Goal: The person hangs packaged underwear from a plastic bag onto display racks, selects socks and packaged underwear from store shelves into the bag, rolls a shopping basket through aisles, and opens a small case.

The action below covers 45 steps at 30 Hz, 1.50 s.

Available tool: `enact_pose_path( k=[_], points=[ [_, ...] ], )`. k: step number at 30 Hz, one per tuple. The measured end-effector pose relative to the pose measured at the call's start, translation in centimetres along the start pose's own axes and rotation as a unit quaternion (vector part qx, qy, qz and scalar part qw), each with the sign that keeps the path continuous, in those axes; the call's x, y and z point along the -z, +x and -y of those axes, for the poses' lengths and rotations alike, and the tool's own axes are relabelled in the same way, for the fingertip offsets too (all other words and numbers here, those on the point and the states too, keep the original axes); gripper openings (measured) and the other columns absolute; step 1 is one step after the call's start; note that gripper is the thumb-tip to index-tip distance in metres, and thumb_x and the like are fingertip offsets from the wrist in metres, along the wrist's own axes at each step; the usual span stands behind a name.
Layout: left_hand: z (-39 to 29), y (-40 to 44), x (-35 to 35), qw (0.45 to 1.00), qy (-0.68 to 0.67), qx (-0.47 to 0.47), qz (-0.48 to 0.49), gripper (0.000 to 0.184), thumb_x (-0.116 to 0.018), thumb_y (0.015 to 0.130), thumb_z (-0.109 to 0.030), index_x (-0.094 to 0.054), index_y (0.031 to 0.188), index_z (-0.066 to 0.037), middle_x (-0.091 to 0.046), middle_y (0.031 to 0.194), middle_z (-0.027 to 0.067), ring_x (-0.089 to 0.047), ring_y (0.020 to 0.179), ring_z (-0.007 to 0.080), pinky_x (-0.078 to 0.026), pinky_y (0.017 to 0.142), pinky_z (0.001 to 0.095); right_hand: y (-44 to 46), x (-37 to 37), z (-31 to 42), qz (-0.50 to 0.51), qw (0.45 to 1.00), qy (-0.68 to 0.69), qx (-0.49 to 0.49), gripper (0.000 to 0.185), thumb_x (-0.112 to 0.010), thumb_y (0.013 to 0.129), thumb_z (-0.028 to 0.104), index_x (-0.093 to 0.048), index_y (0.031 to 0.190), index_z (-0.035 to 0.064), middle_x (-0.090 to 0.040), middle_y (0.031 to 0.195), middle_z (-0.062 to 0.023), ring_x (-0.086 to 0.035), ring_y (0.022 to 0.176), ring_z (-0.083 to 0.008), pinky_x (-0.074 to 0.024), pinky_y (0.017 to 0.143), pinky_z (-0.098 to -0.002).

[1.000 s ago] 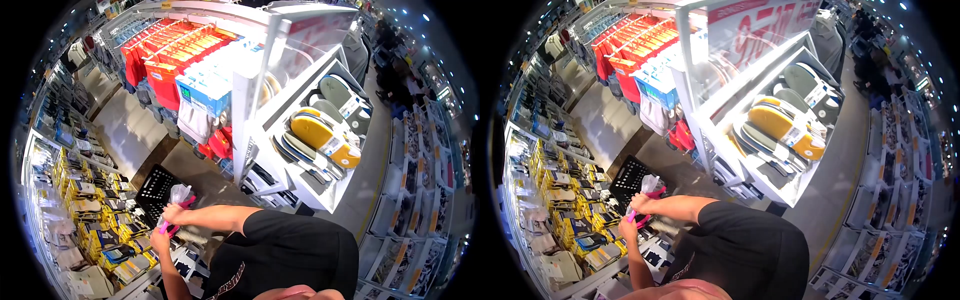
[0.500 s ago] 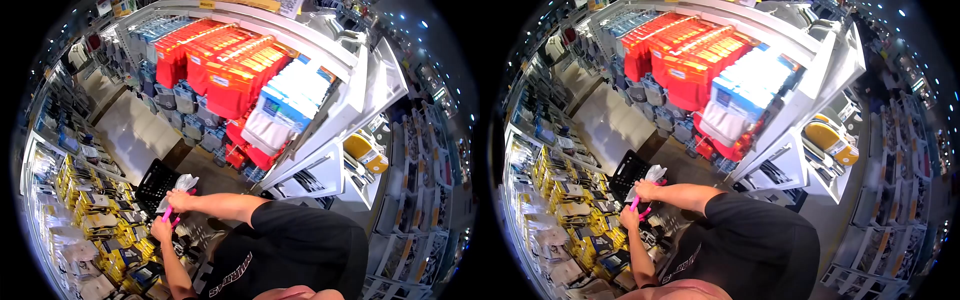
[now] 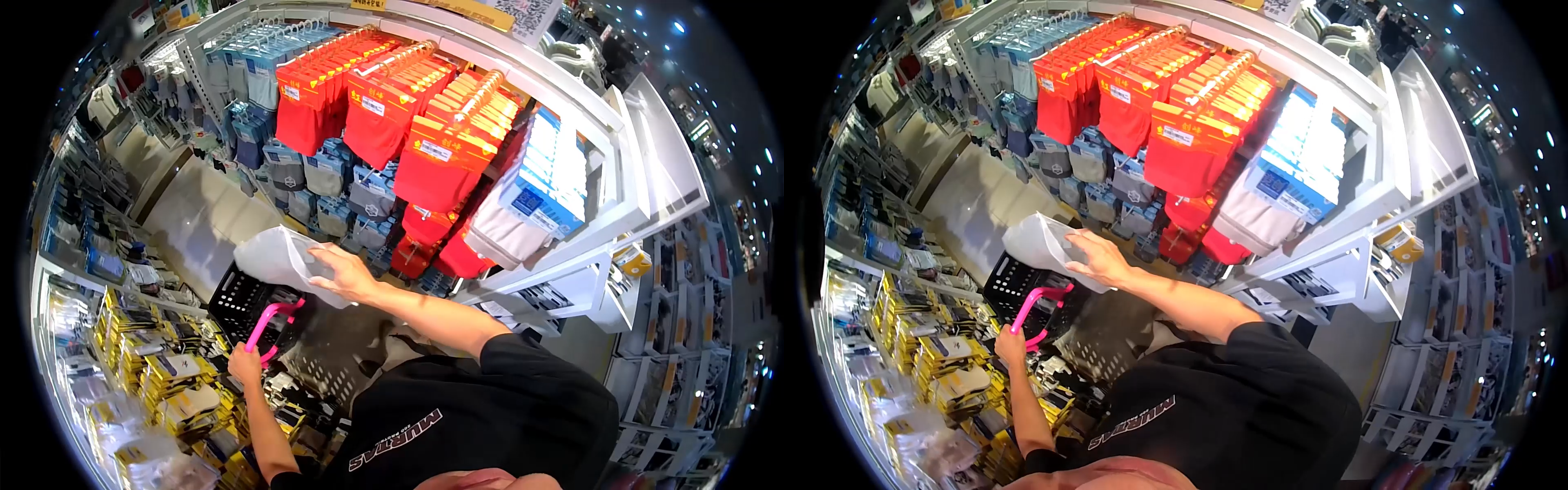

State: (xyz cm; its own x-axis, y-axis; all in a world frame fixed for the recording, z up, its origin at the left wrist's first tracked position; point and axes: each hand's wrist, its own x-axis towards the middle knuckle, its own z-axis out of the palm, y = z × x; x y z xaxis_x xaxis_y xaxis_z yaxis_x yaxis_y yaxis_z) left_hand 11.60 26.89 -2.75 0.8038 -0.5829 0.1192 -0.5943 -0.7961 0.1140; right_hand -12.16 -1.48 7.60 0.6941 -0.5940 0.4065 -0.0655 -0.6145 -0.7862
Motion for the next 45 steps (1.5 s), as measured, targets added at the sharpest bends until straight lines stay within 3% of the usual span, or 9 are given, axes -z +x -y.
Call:
enact_pose_path(
  k=[9, 17, 24, 25, 28, 30, 34, 40, 45],
  points=[
    [4.9, 9.6, -2.2, 1.000, 0.020, 0.000, -0.007, 0.024, -0.073, 0.078, -0.027, -0.063, 0.077, -0.006, -0.066, 0.077, 0.0185, -0.064, 0.076, 0.0424, -0.049, 0.069, 0.0533, 0.9, 1.1, -7.3, 0.025, 0.993, 0.027, -0.111, 0.026, -0.061, 0.091, 0.007, -0.066, 0.116, 0.0089, -0.065, 0.105, -0.0112, -0.065, 0.092, -0.0322, -0.0522, 0.079, -0.0381],
    [7.5, 16.1, -3.1, 0.997, 0.067, -0.047, -0.014, 0.022, -0.068, 0.082, -0.023, -0.061, 0.076, -0.003, -0.064, 0.081, 0.0162, -0.063, 0.080, 0.0401, -0.049, 0.069, 0.0520, 5.7, -0.1, -10.5, -0.006, 0.997, 0.025, -0.073, 0.032, -0.056, 0.088, 0.001, -0.067, 0.116, 0.0119, -0.068, 0.095, -0.0126, -0.066, 0.084, -0.0341, -0.0522, 0.070, -0.0401],
    [9.4, 21.5, -4.3, 0.996, 0.054, -0.066, -0.022, 0.020, -0.071, 0.080, -0.022, -0.063, 0.078, -0.003, -0.064, 0.083, 0.0158, -0.063, 0.080, 0.0392, -0.049, 0.067, 0.0516, 8.2, -0.9, -8.8, -0.084, 0.976, 0.030, -0.200, 0.040, -0.056, 0.091, 0.003, -0.057, 0.131, 0.0090, -0.070, 0.096, -0.0134, -0.070, 0.086, -0.0281, -0.0537, 0.074, -0.0369],
    [9.6, 22.0, -4.1, 0.997, 0.056, -0.052, -0.003, 0.020, -0.072, 0.079, -0.022, -0.063, 0.078, -0.004, -0.064, 0.085, 0.0154, -0.063, 0.080, 0.0388, -0.049, 0.067, 0.0510, 8.2, -1.5, -8.9, -0.098, 0.966, 0.051, -0.235, 0.045, -0.060, 0.087, 0.005, -0.057, 0.132, 0.0098, -0.070, 0.095, -0.0161, -0.069, 0.083, -0.0341, -0.0539, 0.073, -0.0416],
    [7.8, 23.3, -1.8, 0.996, -0.032, -0.083, -0.031, 0.026, -0.076, 0.076, -0.025, -0.065, 0.089, -0.005, -0.064, 0.096, 0.0140, -0.062, 0.088, 0.0374, -0.049, 0.071, 0.0500, 8.3, -3.4, -9.1, -0.104, 0.968, 0.025, -0.228, 0.041, -0.061, 0.087, 0.006, -0.060, 0.128, 0.0079, -0.070, 0.100, -0.0174, -0.069, 0.084, -0.0339, -0.0547, 0.075, -0.0408],
    [6.9, 24.1, 0.1, 0.997, -0.036, -0.067, 0.026, 0.070, -0.081, 0.072, -0.034, -0.054, 0.131, -0.007, -0.053, 0.130, 0.0133, -0.049, 0.122, 0.0353, -0.036, 0.102, 0.0505, 8.6, -4.8, -8.4, -0.091, 0.968, -0.014, -0.235, 0.028, -0.064, 0.088, 0.009, -0.067, 0.116, 0.0047, -0.071, 0.100, -0.0178, -0.070, 0.084, -0.0328, -0.0554, 0.076, -0.0389],
    [0.8, 26.9, 3.9, 0.961, -0.223, -0.163, -0.003, 0.085, -0.084, 0.071, -0.036, -0.047, 0.140, -0.002, -0.043, 0.144, 0.0196, -0.039, 0.135, 0.0378, -0.030, 0.111, 0.0486, 11.3, -7.0, -5.5, -0.091, 0.969, -0.032, -0.227, 0.017, -0.067, 0.088, 0.010, -0.071, 0.103, 0.0017, -0.069, 0.093, -0.0177, -0.068, 0.083, -0.0341, -0.0540, 0.073, -0.0392],
    [-13.2, 28.5, 4.5, 0.802, -0.466, -0.361, 0.096, 0.080, -0.087, 0.067, -0.028, -0.051, 0.134, -0.002, -0.053, 0.131, 0.0205, -0.049, 0.124, 0.0376, -0.040, 0.104, 0.0433, 15.3, -11.7, -2.5, -0.033, 0.972, -0.121, -0.196, 0.012, -0.068, 0.087, 0.009, -0.071, 0.098, 0.0047, -0.066, 0.085, -0.0139, -0.065, 0.077, -0.0354, -0.0514, 0.066, -0.0423],
    [-14.1, 30.8, -0.7, 0.782, -0.412, -0.428, 0.189, 0.037, -0.070, 0.077, -0.008, -0.064, 0.114, -0.008, -0.060, 0.106, 0.0109, -0.058, 0.103, 0.0320, -0.047, 0.090, 0.0429, 16.6, -12.4, -0.6, -0.089, 0.948, -0.140, -0.273, 0.014, -0.068, 0.085, 0.007, -0.072, 0.098, 0.0055, -0.063, 0.081, -0.0117, -0.065, 0.074, -0.0310, -0.0512, 0.067, -0.0392]
  ],
)
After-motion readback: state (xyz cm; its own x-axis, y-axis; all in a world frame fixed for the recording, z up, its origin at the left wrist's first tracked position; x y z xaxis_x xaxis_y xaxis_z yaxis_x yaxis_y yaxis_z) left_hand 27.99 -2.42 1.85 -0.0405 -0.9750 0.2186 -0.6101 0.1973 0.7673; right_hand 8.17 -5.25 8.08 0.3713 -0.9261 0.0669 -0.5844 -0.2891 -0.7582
